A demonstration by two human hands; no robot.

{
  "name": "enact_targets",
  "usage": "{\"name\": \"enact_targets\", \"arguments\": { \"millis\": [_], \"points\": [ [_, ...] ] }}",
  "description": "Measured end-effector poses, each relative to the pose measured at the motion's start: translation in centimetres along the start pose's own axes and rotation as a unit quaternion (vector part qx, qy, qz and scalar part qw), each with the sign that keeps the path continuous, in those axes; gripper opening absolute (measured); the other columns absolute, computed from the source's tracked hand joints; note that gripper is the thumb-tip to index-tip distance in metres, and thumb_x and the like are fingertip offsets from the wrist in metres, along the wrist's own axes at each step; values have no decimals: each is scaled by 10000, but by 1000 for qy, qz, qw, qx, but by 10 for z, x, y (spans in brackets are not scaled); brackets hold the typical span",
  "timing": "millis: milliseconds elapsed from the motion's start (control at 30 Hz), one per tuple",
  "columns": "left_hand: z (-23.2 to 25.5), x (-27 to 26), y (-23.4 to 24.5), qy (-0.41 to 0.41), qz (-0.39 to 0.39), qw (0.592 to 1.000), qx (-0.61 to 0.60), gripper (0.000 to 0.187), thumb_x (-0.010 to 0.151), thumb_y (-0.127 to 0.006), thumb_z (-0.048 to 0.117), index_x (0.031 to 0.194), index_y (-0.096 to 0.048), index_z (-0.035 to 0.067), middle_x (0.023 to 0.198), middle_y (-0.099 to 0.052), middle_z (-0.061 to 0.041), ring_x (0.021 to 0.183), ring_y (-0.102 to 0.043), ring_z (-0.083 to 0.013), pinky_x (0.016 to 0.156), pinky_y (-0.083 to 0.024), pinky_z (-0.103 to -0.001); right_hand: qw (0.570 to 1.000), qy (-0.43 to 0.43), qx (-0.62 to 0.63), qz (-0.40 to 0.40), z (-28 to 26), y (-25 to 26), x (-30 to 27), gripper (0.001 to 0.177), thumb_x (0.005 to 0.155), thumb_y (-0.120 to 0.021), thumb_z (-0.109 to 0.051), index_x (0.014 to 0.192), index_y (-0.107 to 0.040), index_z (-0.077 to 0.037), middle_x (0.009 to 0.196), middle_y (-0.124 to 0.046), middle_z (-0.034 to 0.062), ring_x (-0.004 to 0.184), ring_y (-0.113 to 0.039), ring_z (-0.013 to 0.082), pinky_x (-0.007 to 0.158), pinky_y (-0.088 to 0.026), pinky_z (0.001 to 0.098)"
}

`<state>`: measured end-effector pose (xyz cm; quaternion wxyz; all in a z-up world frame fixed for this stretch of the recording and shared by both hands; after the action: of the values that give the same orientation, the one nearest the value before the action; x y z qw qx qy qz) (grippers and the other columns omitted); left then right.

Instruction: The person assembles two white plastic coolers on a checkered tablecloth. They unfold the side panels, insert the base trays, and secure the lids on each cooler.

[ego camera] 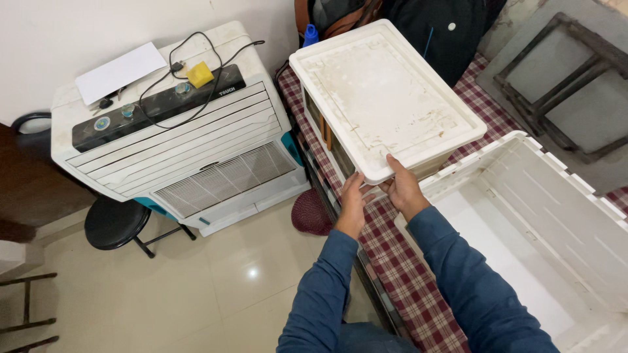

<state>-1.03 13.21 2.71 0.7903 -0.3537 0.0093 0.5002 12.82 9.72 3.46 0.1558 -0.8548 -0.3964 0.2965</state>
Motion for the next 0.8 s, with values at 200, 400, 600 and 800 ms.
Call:
{"name": "enact_targets", "arguments": {
  "millis": [200, 400, 600, 800],
  "points": [
    [25, -8, -24, -53, -44, 997, 22, 711, 965, -614, 435, 1497, -432, 1, 1342, -604, -143, 1227, -589, -243, 995, -501, -380, 992, 123, -9, -14, -32, -6, -34, 447, 936, -659, -182, 1330, -547, -3, 1251, -658, 98, 1151, -641, 213, 970, -533, 379],
    [42, -21, -48, -99, -69, 993, 18, 573, 967, -662, 208, 1454, -451, -9, 1302, -637, -182, 1215, -607, -246, 1061, -475, -370, 985, 174, 7, -11, -53, -6, -77, 518, 911, -665, -114, 1382, -509, 37, 1283, -642, 132, 1166, -643, 218, 999, -535, 367],
    [24, -56, -69, -111, -132, 985, 8, 521, 969, -638, 126, 1442, -465, -6, 1304, -646, -151, 1204, -604, -227, 1053, -482, -369, 980, 196, -6, 13, -65, 21, -120, 547, 906, -659, -112, 1402, -477, 28, 1293, -639, 146, 1174, -645, 235, 1001, -535, 369],
    [-14, -89, -96, -102, -155, 982, 20, 500, 973, -646, 128, 1420, -467, -10, 1297, -643, -152, 1216, -608, -233, 1074, -483, -369, 972, 233, -22, 7, -79, 62, -169, 567, 923, -669, -138, 1425, -451, 9, 1310, -626, 140, 1199, -633, 217, 1017, -530, 363]
  ]
}}
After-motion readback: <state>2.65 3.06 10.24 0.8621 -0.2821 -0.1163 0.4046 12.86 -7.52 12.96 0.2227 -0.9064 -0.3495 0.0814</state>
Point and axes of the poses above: each hand's wrist, its own x-axis towards the middle knuckle, its own y-axis out of the back of the hand, z = x × y, the point moved 4 cm from there along x, towards the middle knuckle
